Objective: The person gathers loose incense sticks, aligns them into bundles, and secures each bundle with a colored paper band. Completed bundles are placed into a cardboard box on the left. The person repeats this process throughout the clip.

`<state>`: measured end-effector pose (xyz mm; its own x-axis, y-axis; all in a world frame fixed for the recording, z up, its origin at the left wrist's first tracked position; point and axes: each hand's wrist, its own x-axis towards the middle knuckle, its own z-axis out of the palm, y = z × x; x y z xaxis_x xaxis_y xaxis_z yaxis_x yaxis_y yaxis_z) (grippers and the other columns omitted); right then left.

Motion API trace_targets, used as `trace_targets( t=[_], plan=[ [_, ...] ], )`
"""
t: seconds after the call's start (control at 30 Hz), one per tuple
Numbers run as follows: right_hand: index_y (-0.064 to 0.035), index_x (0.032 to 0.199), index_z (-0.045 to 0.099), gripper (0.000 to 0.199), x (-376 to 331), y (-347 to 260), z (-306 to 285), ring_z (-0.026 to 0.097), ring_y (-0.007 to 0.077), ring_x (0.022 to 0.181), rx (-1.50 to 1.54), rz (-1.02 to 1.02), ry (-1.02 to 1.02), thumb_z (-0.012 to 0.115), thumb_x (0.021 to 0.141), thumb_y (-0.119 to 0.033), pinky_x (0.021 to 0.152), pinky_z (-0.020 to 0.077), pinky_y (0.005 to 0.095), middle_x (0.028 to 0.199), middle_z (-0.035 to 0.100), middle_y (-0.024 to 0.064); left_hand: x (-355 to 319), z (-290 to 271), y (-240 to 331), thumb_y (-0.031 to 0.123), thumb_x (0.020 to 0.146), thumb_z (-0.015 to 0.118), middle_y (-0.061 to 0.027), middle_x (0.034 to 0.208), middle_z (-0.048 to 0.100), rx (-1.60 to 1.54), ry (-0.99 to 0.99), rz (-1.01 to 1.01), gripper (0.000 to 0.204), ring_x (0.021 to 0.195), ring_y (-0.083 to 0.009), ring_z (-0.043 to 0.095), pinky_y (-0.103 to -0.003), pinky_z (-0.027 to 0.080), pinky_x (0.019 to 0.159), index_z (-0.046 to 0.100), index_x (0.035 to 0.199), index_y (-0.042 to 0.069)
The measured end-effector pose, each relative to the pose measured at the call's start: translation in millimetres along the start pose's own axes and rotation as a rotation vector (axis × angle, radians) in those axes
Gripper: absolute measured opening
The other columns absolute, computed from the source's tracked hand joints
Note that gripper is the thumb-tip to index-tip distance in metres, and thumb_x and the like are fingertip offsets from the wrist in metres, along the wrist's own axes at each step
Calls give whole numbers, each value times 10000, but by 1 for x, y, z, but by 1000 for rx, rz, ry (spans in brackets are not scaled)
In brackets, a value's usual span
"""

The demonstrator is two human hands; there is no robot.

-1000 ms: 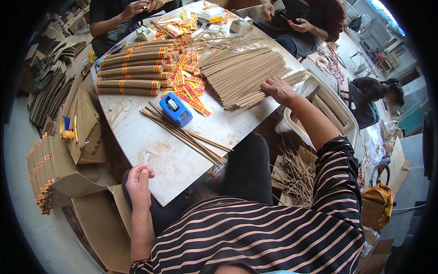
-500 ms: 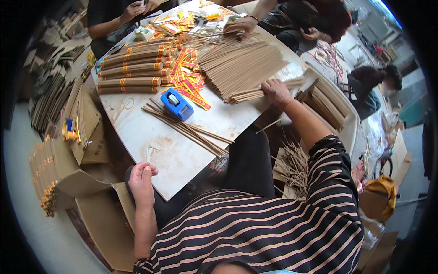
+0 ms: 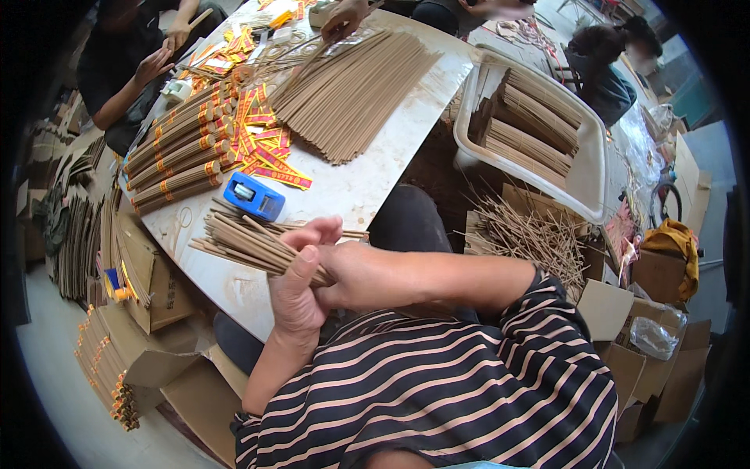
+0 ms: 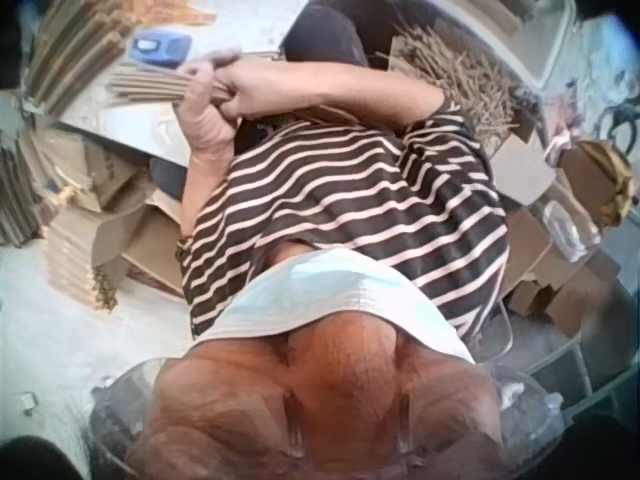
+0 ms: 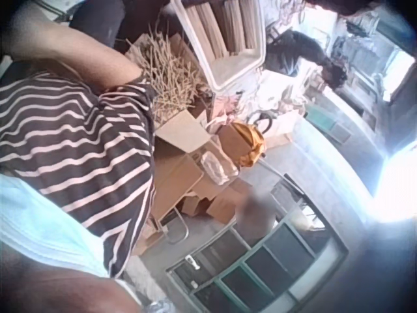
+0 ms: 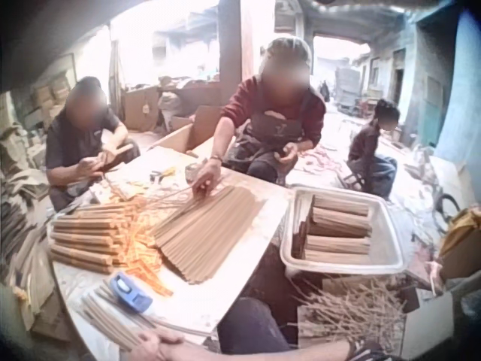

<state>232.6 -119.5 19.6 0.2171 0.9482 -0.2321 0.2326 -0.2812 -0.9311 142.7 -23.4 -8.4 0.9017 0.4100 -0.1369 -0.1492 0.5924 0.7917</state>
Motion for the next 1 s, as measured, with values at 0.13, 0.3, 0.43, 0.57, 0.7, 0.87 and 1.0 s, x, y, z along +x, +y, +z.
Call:
trace_targets(
  t=[0.13,0.3,0.43,0.57,0.7,0.87,1.0],
  plan=[
    [52,881,556,259,-6,19,-10,599,332,803,109,37,-122,602,727,-151,718,456,396,828,597,244,6,-10,14,107,853,547,-39,704,490,-151,31,155,127,703,-162,495,-382,424,800,442,783,90],
    [10,937,562,292,-39,72,-46,591,189,706,184,-82,-286,664,788,-219,659,481,315,777,622,104,-1,-52,128,46,810,587,17,644,347,-318,-90,330,232,541,-87,322,-226,322,500,397,696,115],
    [-28,942,584,218,-48,171,-106,568,107,690,561,192,127,625,839,-215,638,482,264,816,617,35,-51,-82,205,-15,829,510,9,627,344,-291,-18,534,198,545,-101,341,-232,343,539,393,712,95],
    [-18,1022,592,205,-12,388,-133,549,128,878,253,281,730,572,863,-146,814,442,265,920,608,30,-60,-116,227,84,911,479,4,595,304,-97,207,611,289,560,-117,333,-261,335,558,316,674,115],
    [-38,1010,637,324,44,476,-140,524,293,1060,-49,518,635,651,706,-151,937,405,353,1078,598,154,-67,-134,217,111,926,472,0,608,306,-112,399,581,293,576,-124,345,-272,343,567,313,680,114],
    [-33,962,659,288,83,564,-132,573,260,943,255,377,678,628,749,-223,848,447,355,983,633,150,-54,-151,210,127,927,477,-4,621,336,-217,522,479,278,594,-123,372,-274,365,588,332,690,108],
    [-2,1022,631,335,79,547,-114,597,250,956,328,401,755,603,805,-256,834,461,349,1011,634,164,-62,-174,207,128,924,486,-9,632,350,-254,525,490,267,608,-127,383,-276,373,597,346,698,99]
  ],
)
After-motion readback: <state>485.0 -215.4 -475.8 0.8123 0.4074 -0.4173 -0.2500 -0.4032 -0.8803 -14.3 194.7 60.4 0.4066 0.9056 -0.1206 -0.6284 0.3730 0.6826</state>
